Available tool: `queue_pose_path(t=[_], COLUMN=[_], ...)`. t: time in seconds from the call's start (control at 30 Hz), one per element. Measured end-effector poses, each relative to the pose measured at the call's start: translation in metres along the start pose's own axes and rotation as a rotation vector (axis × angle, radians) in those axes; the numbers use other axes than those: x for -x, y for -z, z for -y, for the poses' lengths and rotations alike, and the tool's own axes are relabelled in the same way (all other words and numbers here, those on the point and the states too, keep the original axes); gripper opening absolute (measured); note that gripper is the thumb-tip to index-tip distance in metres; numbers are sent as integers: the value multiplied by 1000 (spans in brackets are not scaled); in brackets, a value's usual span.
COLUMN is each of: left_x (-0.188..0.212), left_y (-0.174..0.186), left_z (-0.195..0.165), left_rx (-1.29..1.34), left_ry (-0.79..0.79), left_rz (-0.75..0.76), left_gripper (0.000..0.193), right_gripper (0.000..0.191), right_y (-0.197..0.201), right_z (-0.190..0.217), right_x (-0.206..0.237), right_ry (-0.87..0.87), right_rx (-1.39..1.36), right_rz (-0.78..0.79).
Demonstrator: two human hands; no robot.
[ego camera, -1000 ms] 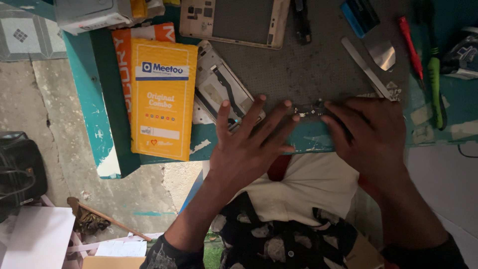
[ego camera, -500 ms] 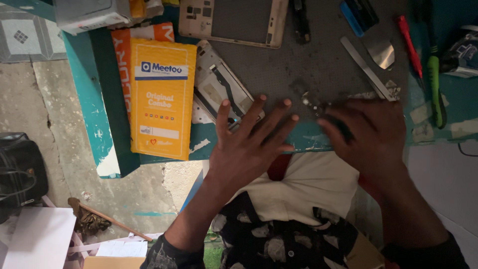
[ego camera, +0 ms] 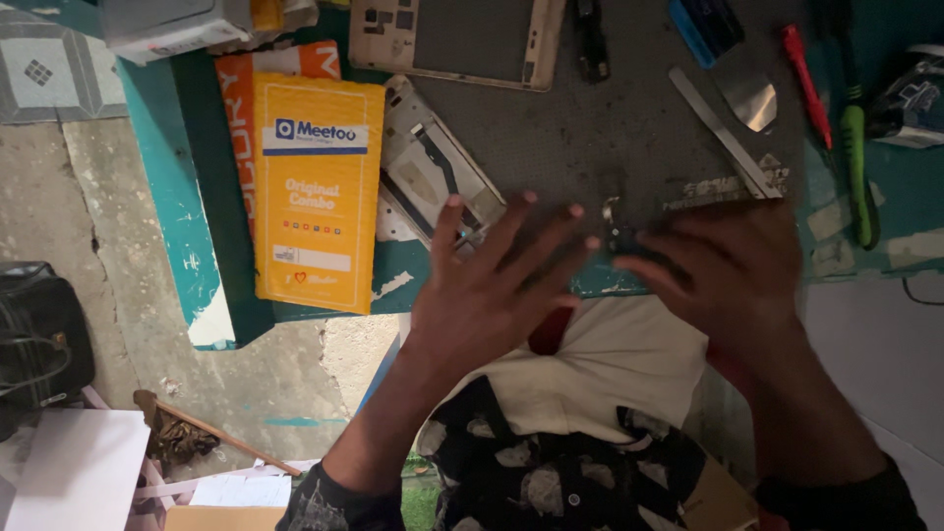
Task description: The person disassembles a mobile phone, removes the motherboard, and uses a metal tool to pry and adjust internal components. The person then places the motherboard on the table and handles a small bottle.
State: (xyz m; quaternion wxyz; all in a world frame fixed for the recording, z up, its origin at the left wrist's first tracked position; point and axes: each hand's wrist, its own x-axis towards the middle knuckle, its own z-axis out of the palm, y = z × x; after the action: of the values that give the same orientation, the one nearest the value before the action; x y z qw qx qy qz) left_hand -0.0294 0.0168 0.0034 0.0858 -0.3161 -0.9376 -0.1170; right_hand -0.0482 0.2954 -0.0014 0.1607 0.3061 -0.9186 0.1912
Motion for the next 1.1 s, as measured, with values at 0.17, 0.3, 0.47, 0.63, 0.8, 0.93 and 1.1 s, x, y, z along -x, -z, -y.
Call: queue_pose_path(t=[0.17,0.3,0.47,0.63,0.8,0.93,1.1], left_x=[-1,-3,-3,-3,-4,-6,-27], left_y=[6,9,9,17,30,31,20], left_z=[-1,0,0,4,-4,-21,-26], left_rx=[0,-18,7,219,674,895,1440], left_ry=[-21,-3,9,73,141,266,728], left_rz=[26,7,-54,-137,-289,-313,-13], left_gripper=[60,64,60,50,43,44,44], right_gripper=[47,62,52,38,33,27,24], right_y=[4,10,9,4,3,2,1], right_z=[6,7,2,-1,0,0,1], right_x=[-13,-28,-30,-20,-17,-19,-19], right_ry=[-35,-29,-70,-32,-34,-8,-45], right_rx=[-26,-8,-162,-80,-72,-57,-94], right_rz=[-46,-36,127,44,-18,-46,-111])
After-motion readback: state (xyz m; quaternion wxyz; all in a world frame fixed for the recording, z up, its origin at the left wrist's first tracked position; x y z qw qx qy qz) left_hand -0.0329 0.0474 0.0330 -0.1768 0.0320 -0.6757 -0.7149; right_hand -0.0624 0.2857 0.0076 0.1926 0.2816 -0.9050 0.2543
